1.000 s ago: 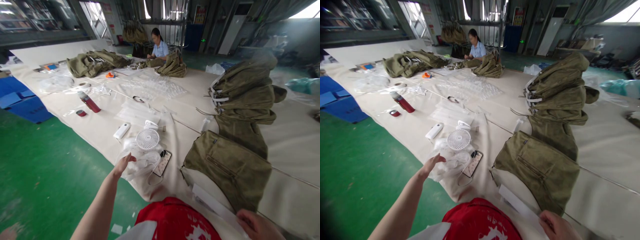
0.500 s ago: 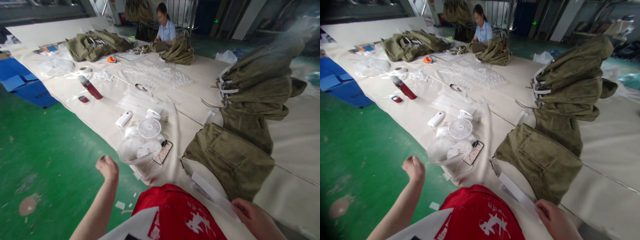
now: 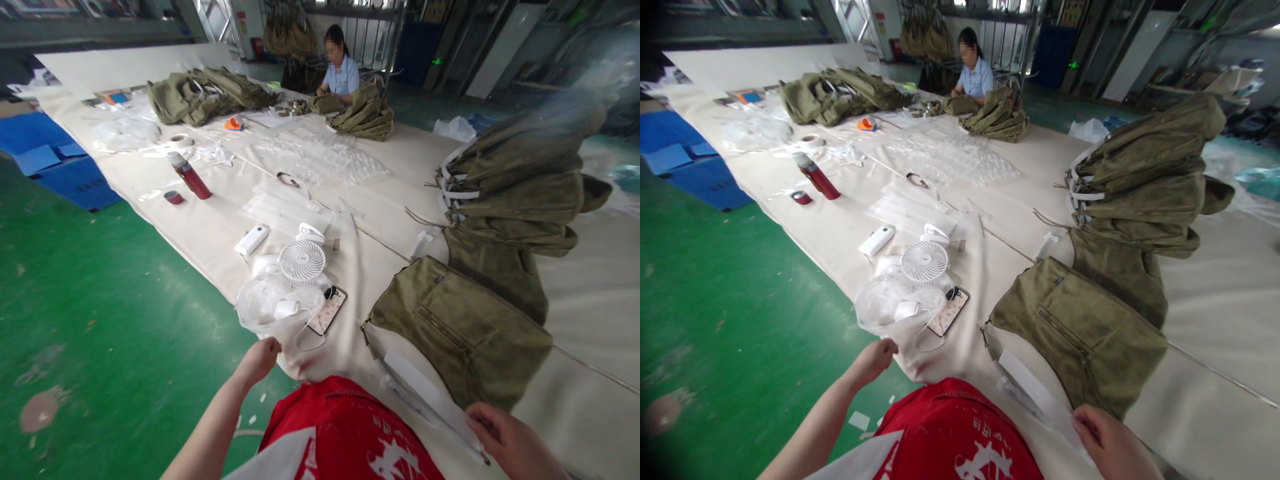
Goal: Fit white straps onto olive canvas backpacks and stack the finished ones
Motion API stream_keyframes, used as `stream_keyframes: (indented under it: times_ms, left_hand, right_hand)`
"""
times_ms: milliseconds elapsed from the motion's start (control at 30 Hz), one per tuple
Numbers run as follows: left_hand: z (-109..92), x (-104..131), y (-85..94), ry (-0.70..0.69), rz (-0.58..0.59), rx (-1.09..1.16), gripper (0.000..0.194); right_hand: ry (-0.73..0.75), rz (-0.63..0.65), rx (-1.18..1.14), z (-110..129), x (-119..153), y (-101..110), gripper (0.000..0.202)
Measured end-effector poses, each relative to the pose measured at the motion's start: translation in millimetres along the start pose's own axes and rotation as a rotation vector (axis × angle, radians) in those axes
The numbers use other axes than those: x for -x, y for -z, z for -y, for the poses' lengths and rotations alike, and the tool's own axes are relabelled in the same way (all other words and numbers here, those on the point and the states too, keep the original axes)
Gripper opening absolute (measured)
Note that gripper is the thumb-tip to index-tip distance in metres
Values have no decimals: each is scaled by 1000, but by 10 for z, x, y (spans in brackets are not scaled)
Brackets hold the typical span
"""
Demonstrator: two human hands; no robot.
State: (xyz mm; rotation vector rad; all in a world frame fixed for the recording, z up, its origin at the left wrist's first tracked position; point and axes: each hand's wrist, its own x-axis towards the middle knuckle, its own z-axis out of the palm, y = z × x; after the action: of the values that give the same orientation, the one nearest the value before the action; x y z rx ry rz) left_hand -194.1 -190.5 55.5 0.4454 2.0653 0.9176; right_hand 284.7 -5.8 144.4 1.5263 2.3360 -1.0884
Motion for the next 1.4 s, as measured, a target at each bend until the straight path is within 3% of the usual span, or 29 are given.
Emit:
stream_keyframes:
  times_ms: [100, 233, 300, 367, 433, 500, 567, 633, 700, 767, 867, 933, 1033, 1100, 1167, 1267, 1400]
  left_hand:
    - [-335, -143, 320, -168, -270, -376, 33]
    - [-628, -320, 627, -227, -409, -318, 51]
    - [-771, -291, 650, -221, -507, -250, 58]
    - [-974, -161, 496, -291, -553, -222, 59]
    - [-1223, 51, 145, -485, -390, -255, 51]
    - [-1456, 312, -338, -740, -34, -347, 48]
    - [-1617, 566, -841, -933, 335, -452, 63]
    - [-1690, 736, -1268, -947, 593, -535, 72]
    - [-1703, 772, -1572, -833, 717, -598, 58]
    - [-1688, 681, -1738, -742, 743, -637, 36]
    - [-1653, 437, -1767, -691, 743, -671, 15]
    - [-1637, 291, -1720, -658, 717, -684, 23]
    - [-1646, 149, -1696, -677, 649, -608, 24]
    - [-1668, 96, -1745, -639, 660, -505, 23]
    - [-1686, 61, -1829, -529, 726, -352, 25]
    - [-1689, 27, -1953, -303, 803, -65, 33]
    - [-1701, -1, -2044, -76, 694, 84, 42]
  right_hand:
    - [19, 5, -13, 13, -19, -26, 28]
    - [46, 37, -7, 56, -31, -33, 28]
    - [64, 23, 31, 146, -33, 10, 25]
    - [89, -8, 94, 347, -32, 79, 23]
    - [135, -39, 174, 669, -39, 136, 23]
    - [227, -43, 260, 1046, -96, 140, 23]
    - [346, -31, 326, 1366, -227, 80, 21]
    - [432, -24, 366, 1549, -390, -9, 19]
    - [425, -58, 360, 1594, -503, -77, 18]
    - [425, -129, 232, 1524, -528, -95, 19]
    - [382, -285, -81, 1196, -486, -34, 26]
    - [176, -423, -168, 834, -485, 24, 25]
    - [-326, -567, -22, 213, -549, 47, 31]
    - [-557, -529, 100, -140, -600, 1, 45]
    - [-632, -426, 145, -383, -639, -78, 39]
    - [-553, -265, 5, -531, -674, -213, 10]
    - [-362, -80, -668, -419, -710, -363, 15]
